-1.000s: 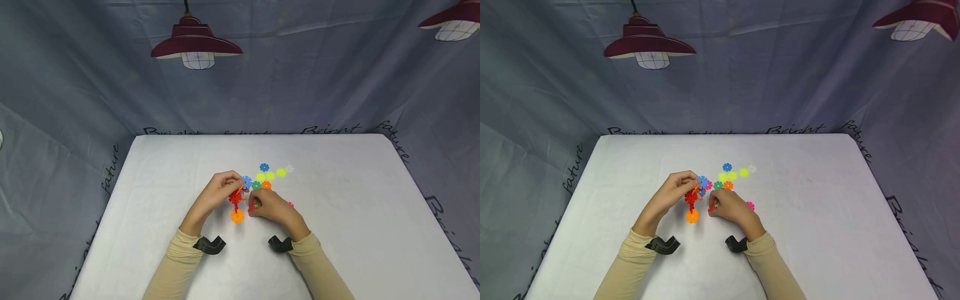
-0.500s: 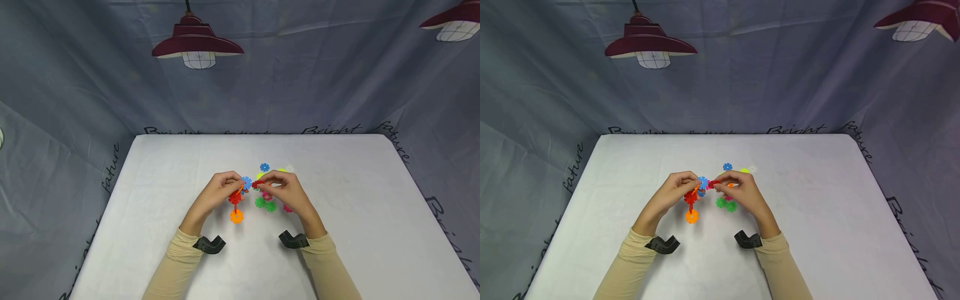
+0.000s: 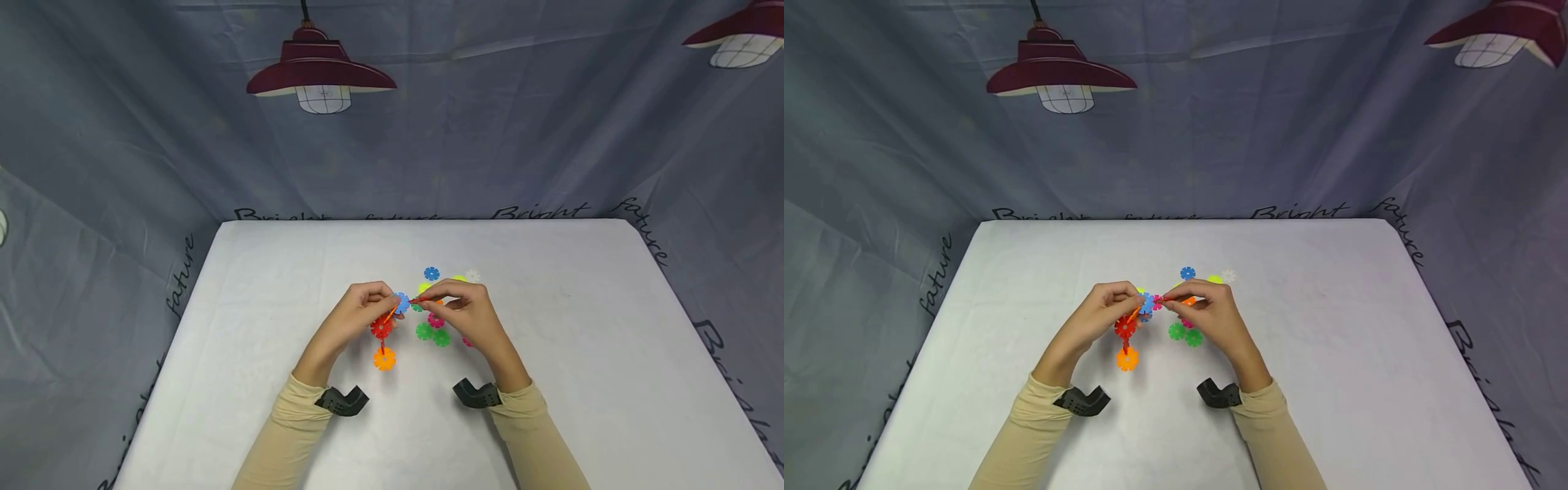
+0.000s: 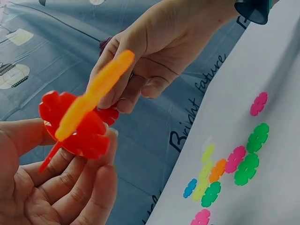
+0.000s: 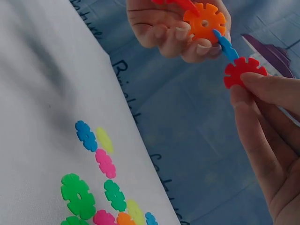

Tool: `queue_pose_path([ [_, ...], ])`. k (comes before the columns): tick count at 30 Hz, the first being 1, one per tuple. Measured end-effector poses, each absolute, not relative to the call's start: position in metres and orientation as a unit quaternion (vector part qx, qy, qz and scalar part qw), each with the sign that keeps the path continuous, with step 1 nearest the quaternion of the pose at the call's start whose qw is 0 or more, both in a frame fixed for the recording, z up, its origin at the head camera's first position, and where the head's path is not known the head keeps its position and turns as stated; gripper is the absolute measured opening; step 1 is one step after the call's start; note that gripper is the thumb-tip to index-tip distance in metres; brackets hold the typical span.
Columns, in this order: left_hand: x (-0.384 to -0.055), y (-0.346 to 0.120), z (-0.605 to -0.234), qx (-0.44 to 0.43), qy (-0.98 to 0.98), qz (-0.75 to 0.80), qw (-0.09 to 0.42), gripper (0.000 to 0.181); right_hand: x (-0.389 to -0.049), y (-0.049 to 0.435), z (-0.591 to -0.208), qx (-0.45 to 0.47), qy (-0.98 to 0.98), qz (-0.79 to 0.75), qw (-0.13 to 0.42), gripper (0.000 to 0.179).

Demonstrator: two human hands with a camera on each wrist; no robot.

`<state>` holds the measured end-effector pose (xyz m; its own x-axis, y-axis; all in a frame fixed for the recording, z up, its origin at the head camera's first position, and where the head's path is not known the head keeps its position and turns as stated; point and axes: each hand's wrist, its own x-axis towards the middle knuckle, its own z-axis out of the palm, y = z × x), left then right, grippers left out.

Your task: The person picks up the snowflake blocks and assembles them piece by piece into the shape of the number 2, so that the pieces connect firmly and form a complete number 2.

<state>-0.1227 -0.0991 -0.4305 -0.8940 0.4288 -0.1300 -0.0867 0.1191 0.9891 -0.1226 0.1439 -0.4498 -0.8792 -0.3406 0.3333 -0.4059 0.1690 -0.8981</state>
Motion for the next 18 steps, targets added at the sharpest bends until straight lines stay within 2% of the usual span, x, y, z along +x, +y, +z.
queue_pose_path([
  [18, -0.1211, -0.0937, -0.4314, 0.116, 0.693, 0.679, 0.213, 0.023, -0.1198, 0.1384, -0.4499, 0.27, -0.774, 0.566, 0.086, 0.019],
])
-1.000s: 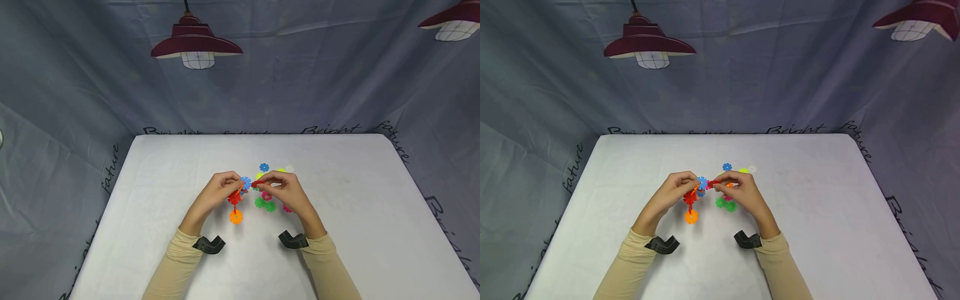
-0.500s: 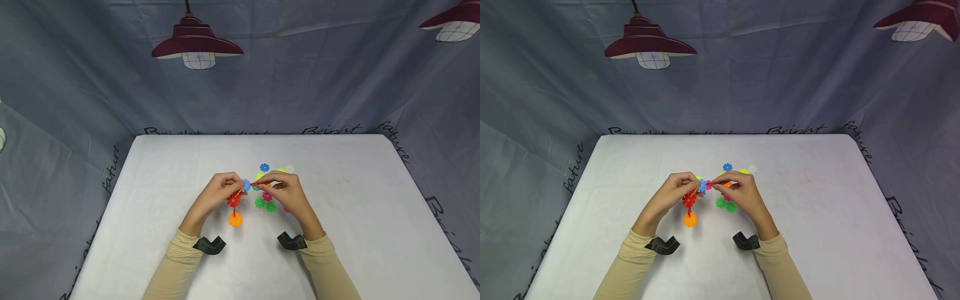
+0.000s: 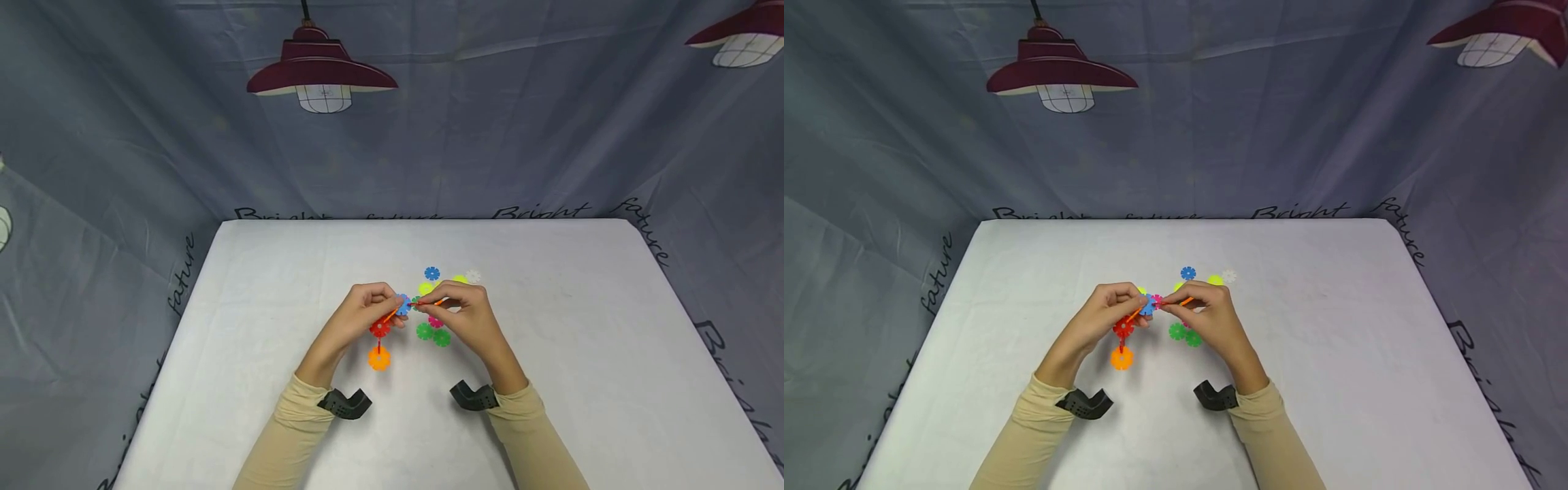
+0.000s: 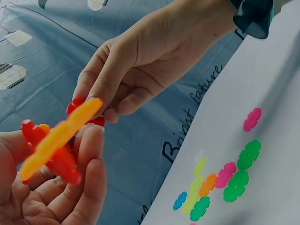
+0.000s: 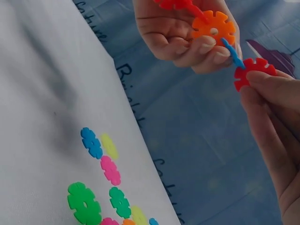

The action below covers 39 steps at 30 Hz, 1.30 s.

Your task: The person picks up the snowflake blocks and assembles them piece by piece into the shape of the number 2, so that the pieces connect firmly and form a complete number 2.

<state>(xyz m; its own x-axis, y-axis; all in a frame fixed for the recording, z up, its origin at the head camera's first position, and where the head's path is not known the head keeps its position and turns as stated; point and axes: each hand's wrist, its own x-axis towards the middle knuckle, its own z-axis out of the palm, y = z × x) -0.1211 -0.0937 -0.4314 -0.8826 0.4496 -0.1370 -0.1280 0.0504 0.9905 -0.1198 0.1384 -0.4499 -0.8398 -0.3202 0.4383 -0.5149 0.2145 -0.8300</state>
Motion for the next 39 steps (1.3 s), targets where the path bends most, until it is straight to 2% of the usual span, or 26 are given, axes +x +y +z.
queue_pose_path([
  [7, -0.1213, -0.0922, -0.4321, 0.1, 0.679, 0.697, 0.209, 0.03, -0.1211, 0.1356, -0.4514, 0.273, -0.752, 0.593, 0.09, 0.015],
  [27, -0.1211, -0.0913, -0.4337, 0.109, 0.681, 0.696, 0.198, 0.028, -0.1212, 0.1324, -0.4556, 0.299, -0.731, 0.602, 0.12, 0.012],
  [39, -0.1221, -0.0909, -0.434, 0.11, 0.687, 0.69, 0.199, 0.029, -0.1209, 0.1309, -0.4552, 0.304, -0.743, 0.584, 0.121, 0.019],
])
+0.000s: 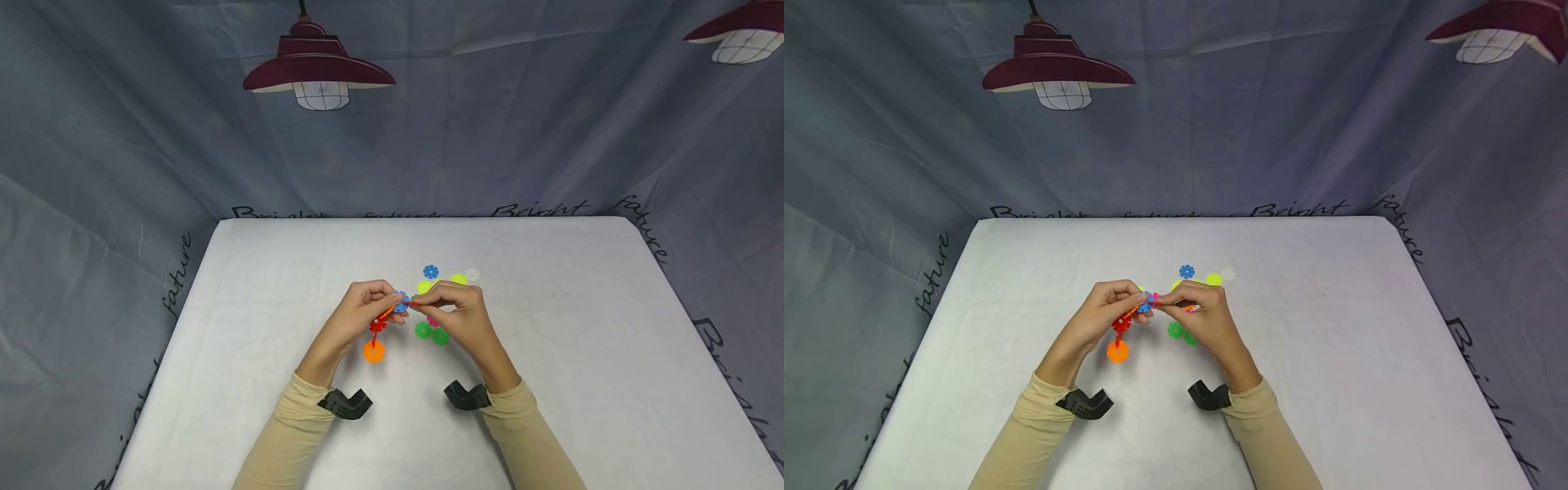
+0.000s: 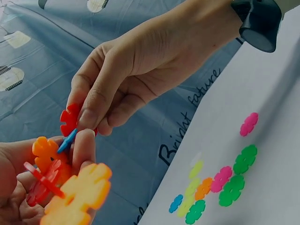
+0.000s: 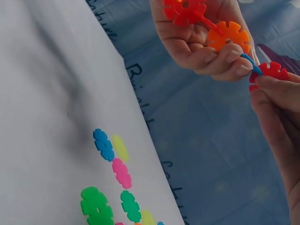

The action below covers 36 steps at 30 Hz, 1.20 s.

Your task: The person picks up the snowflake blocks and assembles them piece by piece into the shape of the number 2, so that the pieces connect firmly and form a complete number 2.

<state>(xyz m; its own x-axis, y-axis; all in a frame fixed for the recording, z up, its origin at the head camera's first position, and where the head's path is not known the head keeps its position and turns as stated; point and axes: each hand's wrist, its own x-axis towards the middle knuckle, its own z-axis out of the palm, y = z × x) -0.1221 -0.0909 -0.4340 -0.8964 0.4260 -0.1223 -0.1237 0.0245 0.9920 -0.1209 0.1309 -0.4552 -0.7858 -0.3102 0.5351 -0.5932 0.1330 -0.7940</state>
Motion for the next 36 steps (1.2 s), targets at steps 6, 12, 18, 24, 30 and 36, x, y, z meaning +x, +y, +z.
queue_pose_path([
  [6, -0.122, -0.09, -0.433, 0.11, 0.692, 0.687, 0.193, 0.028, -0.12, 0.132, -0.453, 0.283, -0.758, 0.576, 0.114, 0.017],
  [12, -0.121, -0.086, -0.434, 0.101, 0.69, 0.693, 0.186, 0.027, -0.122, 0.153, -0.456, 0.227, -0.813, 0.536, 0.029, 0.029],
  [18, -0.122, -0.09, -0.433, 0.091, 0.688, 0.699, 0.173, 0.023, -0.125, 0.191, -0.471, 0.161, -0.899, 0.396, -0.099, 0.033],
  [24, -0.123, -0.094, -0.433, 0.09, 0.687, 0.699, 0.174, 0.025, -0.128, 0.22, -0.485, 0.146, -0.91, 0.34, -0.189, 0.03],
  [30, -0.123, -0.097, -0.434, 0.086, 0.691, 0.699, 0.165, 0.032, -0.131, 0.223, -0.485, 0.157, -0.9, 0.351, -0.206, 0.02],
  [36, -0.123, -0.094, -0.433, 0.092, 0.693, 0.694, 0.173, 0.028, -0.128, 0.219, -0.479, 0.12, -0.877, 0.432, -0.176, 0.016],
])
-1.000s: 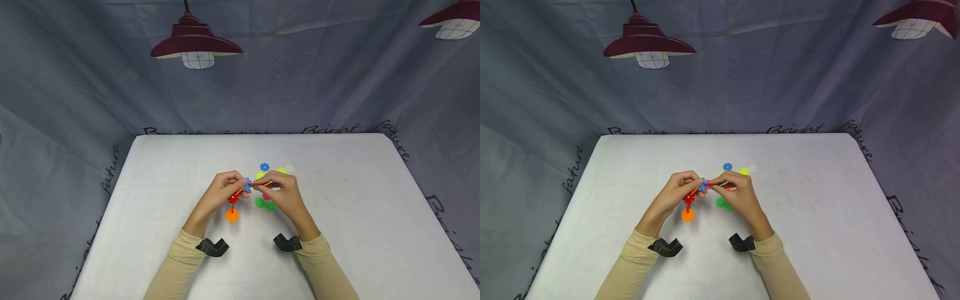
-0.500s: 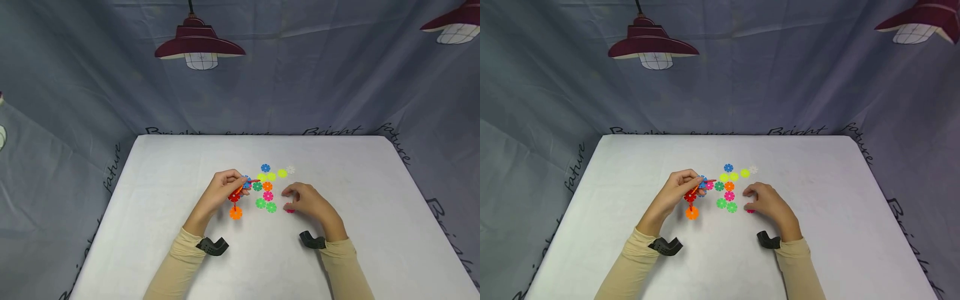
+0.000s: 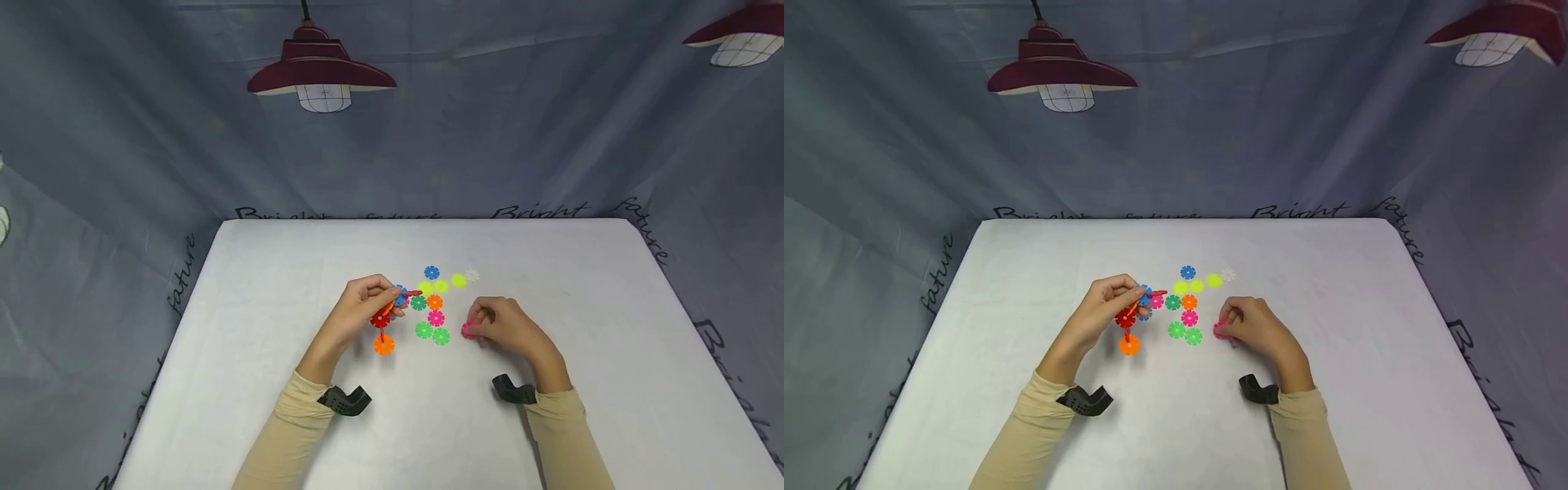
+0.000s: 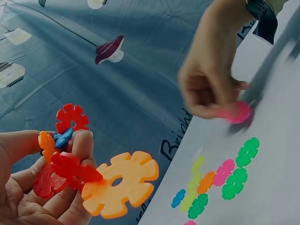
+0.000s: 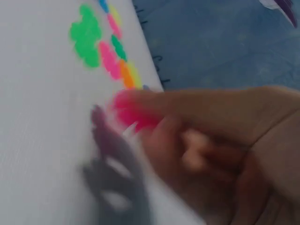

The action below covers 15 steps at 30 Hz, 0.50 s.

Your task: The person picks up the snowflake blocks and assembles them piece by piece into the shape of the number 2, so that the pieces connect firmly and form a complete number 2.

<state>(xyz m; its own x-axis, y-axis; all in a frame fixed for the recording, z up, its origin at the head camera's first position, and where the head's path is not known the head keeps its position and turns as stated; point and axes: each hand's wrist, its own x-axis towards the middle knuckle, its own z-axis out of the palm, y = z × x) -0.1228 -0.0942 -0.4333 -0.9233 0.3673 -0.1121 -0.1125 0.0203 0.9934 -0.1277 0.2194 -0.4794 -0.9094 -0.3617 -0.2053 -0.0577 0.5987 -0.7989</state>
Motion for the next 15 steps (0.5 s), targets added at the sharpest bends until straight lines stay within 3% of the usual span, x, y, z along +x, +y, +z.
queue_pose_path([
  [6, -0.123, -0.093, -0.433, 0.093, 0.698, 0.69, 0.169, 0.029, -0.129, 0.199, -0.455, -0.101, 0.774, -0.614, 0.117, 0.023],
  [15, -0.123, -0.091, -0.434, 0.092, 0.696, 0.691, 0.172, 0.029, -0.127, 0.168, -0.432, -0.126, 0.74, -0.653, 0.103, 0.024],
])
